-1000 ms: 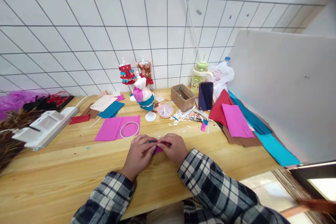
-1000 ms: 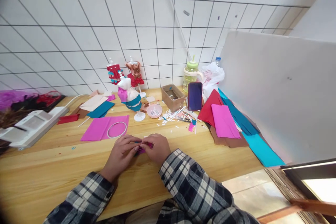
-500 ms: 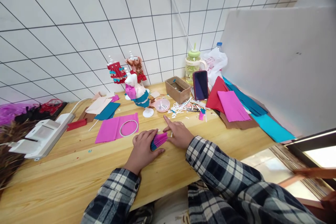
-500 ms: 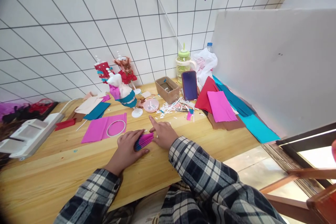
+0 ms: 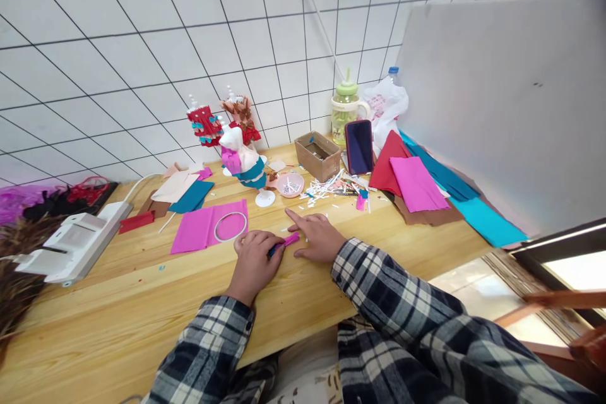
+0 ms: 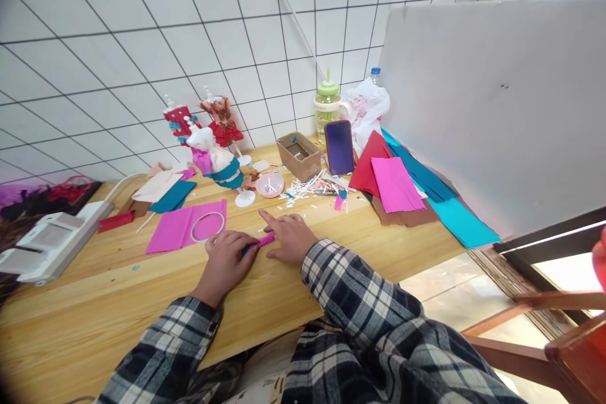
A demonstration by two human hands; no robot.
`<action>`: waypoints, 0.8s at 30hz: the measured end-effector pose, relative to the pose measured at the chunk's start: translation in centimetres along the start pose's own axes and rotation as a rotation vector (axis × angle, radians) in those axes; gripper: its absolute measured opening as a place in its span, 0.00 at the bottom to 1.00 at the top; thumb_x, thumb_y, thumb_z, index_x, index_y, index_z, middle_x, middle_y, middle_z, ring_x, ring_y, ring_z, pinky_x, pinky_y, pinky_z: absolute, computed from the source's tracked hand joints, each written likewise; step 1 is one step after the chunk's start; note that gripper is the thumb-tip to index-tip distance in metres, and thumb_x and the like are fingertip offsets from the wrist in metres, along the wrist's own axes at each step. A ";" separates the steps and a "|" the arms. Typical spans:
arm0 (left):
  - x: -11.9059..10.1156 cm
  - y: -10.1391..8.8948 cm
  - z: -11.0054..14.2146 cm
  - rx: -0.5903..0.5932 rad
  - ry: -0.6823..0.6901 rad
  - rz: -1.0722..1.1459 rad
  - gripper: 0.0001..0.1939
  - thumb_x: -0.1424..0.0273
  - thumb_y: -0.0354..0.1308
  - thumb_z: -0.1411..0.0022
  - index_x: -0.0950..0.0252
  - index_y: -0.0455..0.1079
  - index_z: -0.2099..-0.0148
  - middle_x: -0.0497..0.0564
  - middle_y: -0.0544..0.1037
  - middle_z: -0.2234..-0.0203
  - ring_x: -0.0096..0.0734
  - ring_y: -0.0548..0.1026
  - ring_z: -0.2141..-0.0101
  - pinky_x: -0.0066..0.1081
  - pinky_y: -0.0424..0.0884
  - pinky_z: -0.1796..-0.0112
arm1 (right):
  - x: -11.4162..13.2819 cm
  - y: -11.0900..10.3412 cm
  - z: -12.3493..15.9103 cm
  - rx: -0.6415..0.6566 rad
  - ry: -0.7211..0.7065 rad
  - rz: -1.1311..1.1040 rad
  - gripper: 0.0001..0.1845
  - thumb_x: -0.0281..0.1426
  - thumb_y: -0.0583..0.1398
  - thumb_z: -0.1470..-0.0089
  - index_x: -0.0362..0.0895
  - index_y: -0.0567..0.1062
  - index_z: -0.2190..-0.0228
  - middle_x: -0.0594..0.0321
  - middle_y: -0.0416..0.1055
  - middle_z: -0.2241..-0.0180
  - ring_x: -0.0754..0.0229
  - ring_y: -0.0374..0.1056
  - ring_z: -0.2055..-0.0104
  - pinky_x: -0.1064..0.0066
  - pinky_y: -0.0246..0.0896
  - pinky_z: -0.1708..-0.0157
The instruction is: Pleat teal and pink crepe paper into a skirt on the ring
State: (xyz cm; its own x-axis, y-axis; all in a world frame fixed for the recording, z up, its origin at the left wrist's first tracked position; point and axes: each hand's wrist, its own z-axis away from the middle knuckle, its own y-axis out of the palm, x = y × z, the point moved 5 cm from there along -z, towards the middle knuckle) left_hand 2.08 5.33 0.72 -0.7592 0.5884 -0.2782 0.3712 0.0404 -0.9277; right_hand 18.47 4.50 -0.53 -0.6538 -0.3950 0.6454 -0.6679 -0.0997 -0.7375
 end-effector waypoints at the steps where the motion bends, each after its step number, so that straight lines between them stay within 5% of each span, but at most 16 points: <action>1: 0.0 0.0 0.0 0.004 -0.012 0.000 0.11 0.63 0.53 0.35 0.56 0.77 0.60 0.51 0.79 0.63 0.41 0.71 0.58 0.46 0.55 0.54 | -0.1 0.2 -0.1 0.013 0.016 -0.001 0.57 0.35 0.69 0.56 0.48 0.42 0.34 0.60 0.74 0.52 0.52 0.63 0.46 0.57 0.46 0.44; 10: 0.3 0.5 -1.5 0.068 -0.040 0.058 0.18 0.52 0.58 0.42 0.56 0.75 0.54 0.51 0.78 0.57 0.44 0.71 0.54 0.45 0.56 0.53 | -1.5 0.7 -1.1 -0.103 0.201 -0.061 0.45 0.28 0.64 0.50 0.46 0.51 0.36 0.66 0.78 0.63 0.56 0.68 0.54 0.61 0.51 0.49; 15: 0.9 0.8 -2.9 0.148 -0.109 0.102 0.12 0.57 0.55 0.39 0.55 0.78 0.64 0.48 0.79 0.62 0.41 0.74 0.58 0.44 0.56 0.53 | -1.9 0.8 -1.1 -0.105 0.196 -0.093 0.45 0.31 0.65 0.51 0.46 0.52 0.36 0.65 0.78 0.63 0.57 0.69 0.54 0.62 0.52 0.49; 21: 1.7 1.4 -3.1 0.147 -0.165 0.184 0.10 0.60 0.56 0.40 0.55 0.78 0.63 0.48 0.79 0.61 0.40 0.73 0.57 0.41 0.60 0.54 | -2.0 0.9 -1.1 -0.113 0.179 -0.093 0.47 0.31 0.67 0.54 0.47 0.52 0.36 0.67 0.77 0.64 0.57 0.69 0.57 0.60 0.53 0.49; 24: 1.6 1.8 -2.8 0.124 -0.169 0.166 0.09 0.62 0.56 0.40 0.54 0.78 0.63 0.48 0.79 0.61 0.41 0.73 0.56 0.43 0.58 0.53 | -1.9 0.5 -1.0 -0.174 0.126 -0.087 0.38 0.30 0.67 0.53 0.47 0.63 0.42 0.64 0.76 0.61 0.56 0.68 0.55 0.60 0.55 0.49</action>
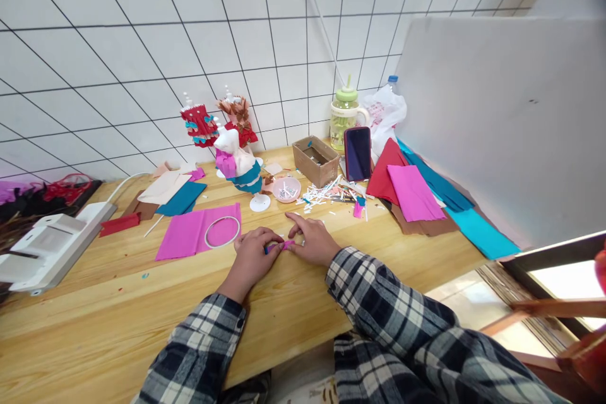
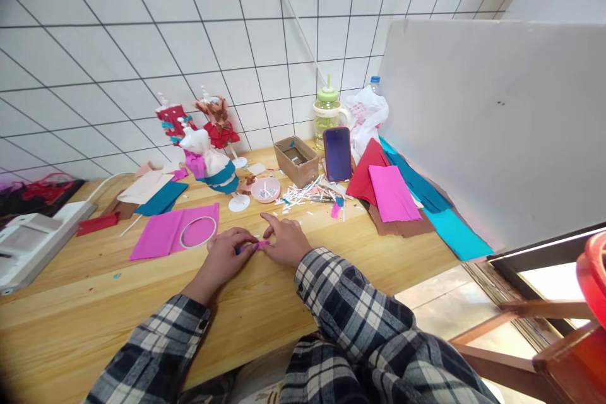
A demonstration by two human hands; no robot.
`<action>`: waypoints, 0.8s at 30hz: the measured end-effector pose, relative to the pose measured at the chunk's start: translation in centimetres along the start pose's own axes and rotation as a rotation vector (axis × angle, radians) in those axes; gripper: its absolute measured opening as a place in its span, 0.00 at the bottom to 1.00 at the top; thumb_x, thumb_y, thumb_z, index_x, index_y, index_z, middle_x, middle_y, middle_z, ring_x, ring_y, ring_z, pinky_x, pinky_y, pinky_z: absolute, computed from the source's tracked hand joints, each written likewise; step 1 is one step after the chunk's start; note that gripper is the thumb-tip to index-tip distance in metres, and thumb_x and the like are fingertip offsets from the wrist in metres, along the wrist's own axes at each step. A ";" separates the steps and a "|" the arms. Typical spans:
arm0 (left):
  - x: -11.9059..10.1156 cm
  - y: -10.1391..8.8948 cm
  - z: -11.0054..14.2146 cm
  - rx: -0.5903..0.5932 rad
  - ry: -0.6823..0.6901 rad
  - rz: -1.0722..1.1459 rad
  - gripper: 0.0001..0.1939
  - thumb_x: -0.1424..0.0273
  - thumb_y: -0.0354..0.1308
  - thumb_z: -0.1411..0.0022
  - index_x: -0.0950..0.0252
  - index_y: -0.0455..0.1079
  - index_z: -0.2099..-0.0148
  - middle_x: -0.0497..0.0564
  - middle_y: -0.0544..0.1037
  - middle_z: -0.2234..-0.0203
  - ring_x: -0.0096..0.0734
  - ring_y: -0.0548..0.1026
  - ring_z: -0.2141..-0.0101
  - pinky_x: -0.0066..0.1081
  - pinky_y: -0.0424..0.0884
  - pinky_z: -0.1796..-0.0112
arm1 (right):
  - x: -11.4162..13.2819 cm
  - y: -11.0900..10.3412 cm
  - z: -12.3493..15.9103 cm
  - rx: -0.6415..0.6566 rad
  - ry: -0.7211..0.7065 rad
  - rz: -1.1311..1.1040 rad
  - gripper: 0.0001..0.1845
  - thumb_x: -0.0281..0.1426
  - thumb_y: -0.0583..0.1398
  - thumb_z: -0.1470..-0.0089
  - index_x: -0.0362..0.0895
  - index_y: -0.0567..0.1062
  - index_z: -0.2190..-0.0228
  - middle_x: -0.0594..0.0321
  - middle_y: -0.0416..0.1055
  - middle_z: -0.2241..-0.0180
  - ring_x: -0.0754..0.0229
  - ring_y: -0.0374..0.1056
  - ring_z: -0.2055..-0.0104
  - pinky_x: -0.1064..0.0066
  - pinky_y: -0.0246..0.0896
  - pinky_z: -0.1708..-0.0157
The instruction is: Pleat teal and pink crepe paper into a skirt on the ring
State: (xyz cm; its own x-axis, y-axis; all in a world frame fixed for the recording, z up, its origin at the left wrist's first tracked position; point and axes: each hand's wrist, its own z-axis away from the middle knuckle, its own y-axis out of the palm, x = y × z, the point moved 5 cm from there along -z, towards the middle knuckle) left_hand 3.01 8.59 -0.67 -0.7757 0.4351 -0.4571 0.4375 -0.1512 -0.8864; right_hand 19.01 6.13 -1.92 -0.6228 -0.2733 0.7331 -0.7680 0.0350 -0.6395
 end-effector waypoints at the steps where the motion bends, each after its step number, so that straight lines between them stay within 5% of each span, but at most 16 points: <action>1: -0.1 0.1 0.1 -0.005 0.001 -0.001 0.09 0.62 0.56 0.40 0.54 0.78 0.63 0.48 0.78 0.61 0.41 0.73 0.56 0.43 0.58 0.53 | 0.0 -0.3 0.1 -0.038 -0.028 -0.001 0.29 0.29 0.67 0.52 0.47 0.70 0.47 0.62 0.75 0.60 0.56 0.67 0.54 0.61 0.56 0.49; 5: -0.2 0.3 0.3 -0.017 0.004 0.007 0.09 0.62 0.56 0.40 0.54 0.77 0.63 0.48 0.78 0.62 0.40 0.72 0.57 0.42 0.59 0.55 | 0.1 -1.0 0.9 -0.116 -0.143 0.026 0.03 0.27 0.65 0.49 0.47 0.80 0.69 0.61 0.74 0.60 0.58 0.66 0.54 0.64 0.57 0.50; 24: -0.2 0.4 0.4 -0.025 -0.001 0.017 0.10 0.60 0.56 0.41 0.54 0.77 0.63 0.49 0.78 0.62 0.41 0.72 0.57 0.43 0.58 0.54 | 0.2 0.3 0.7 0.093 -0.129 0.235 0.09 0.33 0.61 0.42 0.53 0.81 0.61 0.63 0.75 0.58 0.57 0.66 0.55 0.64 0.57 0.54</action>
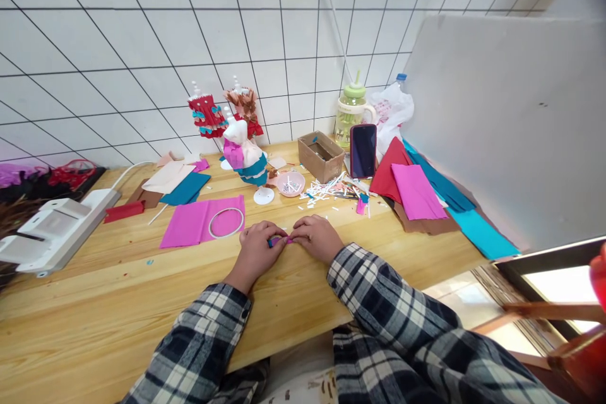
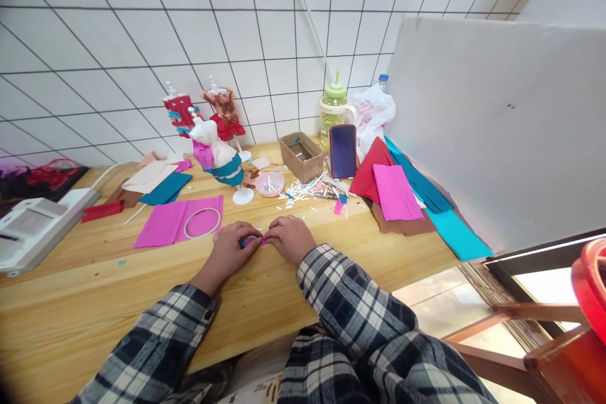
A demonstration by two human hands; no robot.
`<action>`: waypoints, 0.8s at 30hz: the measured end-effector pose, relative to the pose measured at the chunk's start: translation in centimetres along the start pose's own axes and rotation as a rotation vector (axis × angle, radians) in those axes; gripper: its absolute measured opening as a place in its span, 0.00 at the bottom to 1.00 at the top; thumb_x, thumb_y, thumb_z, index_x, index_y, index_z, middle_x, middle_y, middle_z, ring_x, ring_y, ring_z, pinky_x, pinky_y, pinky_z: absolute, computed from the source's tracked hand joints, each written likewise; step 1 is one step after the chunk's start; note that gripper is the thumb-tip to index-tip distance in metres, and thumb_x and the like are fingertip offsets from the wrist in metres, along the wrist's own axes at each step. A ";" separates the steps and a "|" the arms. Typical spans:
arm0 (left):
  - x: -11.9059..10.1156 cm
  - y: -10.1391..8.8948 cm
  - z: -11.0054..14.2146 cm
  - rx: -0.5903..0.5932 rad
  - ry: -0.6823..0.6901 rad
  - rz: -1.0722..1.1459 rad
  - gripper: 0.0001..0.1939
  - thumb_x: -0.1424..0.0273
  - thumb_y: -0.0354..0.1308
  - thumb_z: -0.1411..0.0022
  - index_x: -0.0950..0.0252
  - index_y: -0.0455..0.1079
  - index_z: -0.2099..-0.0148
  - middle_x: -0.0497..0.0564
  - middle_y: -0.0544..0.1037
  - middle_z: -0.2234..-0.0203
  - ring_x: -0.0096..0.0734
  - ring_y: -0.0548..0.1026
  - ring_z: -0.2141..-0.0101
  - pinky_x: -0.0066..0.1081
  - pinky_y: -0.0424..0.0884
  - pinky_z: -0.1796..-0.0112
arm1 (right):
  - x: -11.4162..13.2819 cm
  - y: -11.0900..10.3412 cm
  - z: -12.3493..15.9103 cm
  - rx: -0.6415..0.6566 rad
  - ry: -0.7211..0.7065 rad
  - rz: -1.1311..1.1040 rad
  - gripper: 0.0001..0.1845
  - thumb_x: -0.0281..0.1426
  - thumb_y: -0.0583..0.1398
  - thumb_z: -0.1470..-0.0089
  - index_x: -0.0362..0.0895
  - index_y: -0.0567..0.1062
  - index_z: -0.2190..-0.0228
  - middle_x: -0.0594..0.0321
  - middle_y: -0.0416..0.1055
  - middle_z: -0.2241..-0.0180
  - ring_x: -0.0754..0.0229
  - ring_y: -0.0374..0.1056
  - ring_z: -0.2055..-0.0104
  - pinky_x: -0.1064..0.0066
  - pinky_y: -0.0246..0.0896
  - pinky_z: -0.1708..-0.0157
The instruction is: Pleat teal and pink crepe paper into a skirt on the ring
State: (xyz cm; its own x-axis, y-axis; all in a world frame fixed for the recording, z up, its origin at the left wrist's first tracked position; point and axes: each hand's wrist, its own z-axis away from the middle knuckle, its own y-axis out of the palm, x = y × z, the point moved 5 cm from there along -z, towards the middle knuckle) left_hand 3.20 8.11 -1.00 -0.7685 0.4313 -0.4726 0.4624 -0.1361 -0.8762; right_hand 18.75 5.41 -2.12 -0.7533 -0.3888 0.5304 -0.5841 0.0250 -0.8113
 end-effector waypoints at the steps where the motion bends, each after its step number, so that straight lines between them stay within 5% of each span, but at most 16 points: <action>1: 0.0 0.0 0.0 -0.003 -0.008 -0.004 0.10 0.59 0.56 0.41 0.55 0.77 0.63 0.49 0.78 0.62 0.41 0.72 0.57 0.44 0.58 0.54 | 0.0 0.0 0.0 0.007 0.003 -0.001 0.09 0.34 0.61 0.42 0.53 0.81 0.61 0.63 0.75 0.58 0.57 0.66 0.55 0.64 0.57 0.54; 7: -0.2 0.3 -0.3 -0.016 -0.071 -0.031 0.07 0.63 0.58 0.44 0.56 0.77 0.66 0.49 0.78 0.63 0.42 0.71 0.56 0.45 0.57 0.53 | 0.0 -0.1 0.1 0.026 0.030 -0.032 0.09 0.33 0.61 0.42 0.51 0.81 0.61 0.62 0.76 0.57 0.57 0.67 0.55 0.63 0.58 0.52; 13: -0.6 0.2 0.0 -0.021 -0.024 -0.023 0.07 0.63 0.57 0.43 0.57 0.76 0.66 0.49 0.78 0.63 0.41 0.71 0.57 0.43 0.59 0.54 | -1.3 -0.4 0.4 -0.094 0.212 -0.135 0.19 0.27 0.61 0.45 0.45 0.74 0.51 0.60 0.77 0.57 0.58 0.68 0.55 0.65 0.60 0.51; 24: -0.2 0.2 0.1 -0.050 0.048 0.017 0.08 0.66 0.56 0.43 0.58 0.75 0.64 0.50 0.78 0.64 0.39 0.72 0.58 0.39 0.64 0.55 | 0.1 -1.1 0.4 -0.118 0.016 -0.134 0.06 0.29 0.62 0.45 0.48 0.80 0.65 0.63 0.76 0.61 0.59 0.67 0.57 0.65 0.59 0.53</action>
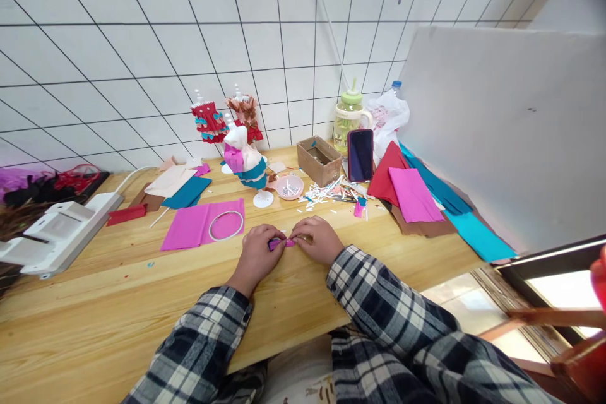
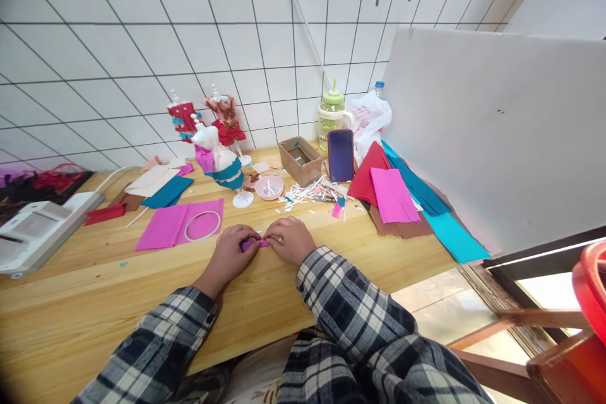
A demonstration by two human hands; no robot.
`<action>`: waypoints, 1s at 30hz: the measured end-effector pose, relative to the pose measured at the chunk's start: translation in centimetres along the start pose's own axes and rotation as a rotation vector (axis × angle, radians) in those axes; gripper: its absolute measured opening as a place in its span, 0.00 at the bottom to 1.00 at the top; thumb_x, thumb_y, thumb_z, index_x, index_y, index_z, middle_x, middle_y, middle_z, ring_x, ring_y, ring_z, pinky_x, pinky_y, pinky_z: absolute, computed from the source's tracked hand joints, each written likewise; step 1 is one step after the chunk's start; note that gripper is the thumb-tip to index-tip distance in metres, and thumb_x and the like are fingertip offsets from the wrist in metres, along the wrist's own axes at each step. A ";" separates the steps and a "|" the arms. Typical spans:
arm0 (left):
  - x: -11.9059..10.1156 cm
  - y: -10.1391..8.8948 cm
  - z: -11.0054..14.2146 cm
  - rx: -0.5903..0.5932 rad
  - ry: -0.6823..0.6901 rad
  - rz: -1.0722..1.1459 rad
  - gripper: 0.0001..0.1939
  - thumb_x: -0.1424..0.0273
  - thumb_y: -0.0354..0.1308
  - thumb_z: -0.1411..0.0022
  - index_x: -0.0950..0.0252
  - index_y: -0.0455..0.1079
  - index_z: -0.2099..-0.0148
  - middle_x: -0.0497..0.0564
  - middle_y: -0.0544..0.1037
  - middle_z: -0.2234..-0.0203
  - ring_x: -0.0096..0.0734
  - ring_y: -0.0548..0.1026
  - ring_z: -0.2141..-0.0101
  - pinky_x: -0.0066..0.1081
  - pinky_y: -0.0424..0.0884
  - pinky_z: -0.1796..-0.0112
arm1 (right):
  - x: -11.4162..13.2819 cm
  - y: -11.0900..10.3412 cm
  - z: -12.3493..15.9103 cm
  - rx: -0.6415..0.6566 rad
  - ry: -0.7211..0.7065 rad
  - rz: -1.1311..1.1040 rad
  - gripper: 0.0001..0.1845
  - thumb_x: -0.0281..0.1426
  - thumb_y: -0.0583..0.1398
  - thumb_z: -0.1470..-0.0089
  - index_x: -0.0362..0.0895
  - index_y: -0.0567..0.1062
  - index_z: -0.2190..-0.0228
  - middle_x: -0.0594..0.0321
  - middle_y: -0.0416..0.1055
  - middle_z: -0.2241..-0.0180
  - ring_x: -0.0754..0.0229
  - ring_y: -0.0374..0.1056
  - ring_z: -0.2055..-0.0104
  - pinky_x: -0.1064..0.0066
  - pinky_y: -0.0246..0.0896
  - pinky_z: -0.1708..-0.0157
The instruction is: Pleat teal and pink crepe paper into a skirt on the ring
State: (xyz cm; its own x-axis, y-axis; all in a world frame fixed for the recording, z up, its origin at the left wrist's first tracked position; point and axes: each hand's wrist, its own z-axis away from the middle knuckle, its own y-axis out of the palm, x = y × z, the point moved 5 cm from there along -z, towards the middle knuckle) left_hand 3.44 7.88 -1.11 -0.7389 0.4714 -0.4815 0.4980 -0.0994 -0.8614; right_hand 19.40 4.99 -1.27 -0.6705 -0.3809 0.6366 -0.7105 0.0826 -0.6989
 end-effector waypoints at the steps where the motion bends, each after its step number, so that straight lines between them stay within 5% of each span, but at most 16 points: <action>1: 0.1 0.0 0.0 -0.003 -0.007 -0.004 0.08 0.65 0.56 0.43 0.58 0.76 0.63 0.50 0.78 0.63 0.40 0.72 0.58 0.39 0.64 0.55 | 0.0 0.2 0.0 0.016 -0.009 0.012 0.07 0.29 0.62 0.45 0.49 0.80 0.65 0.63 0.76 0.61 0.59 0.67 0.57 0.65 0.59 0.53; 23: 0.2 0.3 -0.4 0.030 -0.066 -0.029 0.07 0.63 0.58 0.44 0.57 0.76 0.66 0.49 0.77 0.64 0.41 0.71 0.59 0.40 0.63 0.56 | 0.8 0.7 0.2 0.195 -0.032 0.277 0.12 0.36 0.57 0.40 0.55 0.80 0.59 0.63 0.75 0.54 0.55 0.66 0.55 0.59 0.57 0.54; 30: 0.0 0.4 -0.5 0.028 -0.171 -0.043 0.10 0.64 0.59 0.46 0.53 0.75 0.60 0.48 0.76 0.60 0.46 0.70 0.55 0.43 0.62 0.56 | -0.9 0.0 0.4 0.046 0.140 0.075 0.18 0.28 0.59 0.44 0.49 0.75 0.52 0.63 0.76 0.56 0.58 0.69 0.57 0.64 0.61 0.54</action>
State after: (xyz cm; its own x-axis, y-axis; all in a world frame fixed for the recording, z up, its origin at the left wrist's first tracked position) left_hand 3.85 8.31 -1.41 -0.8270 0.3200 -0.4623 0.4530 -0.1077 -0.8850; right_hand 20.05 4.99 -1.98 -0.7466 -0.2429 0.6193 -0.6492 0.0624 -0.7581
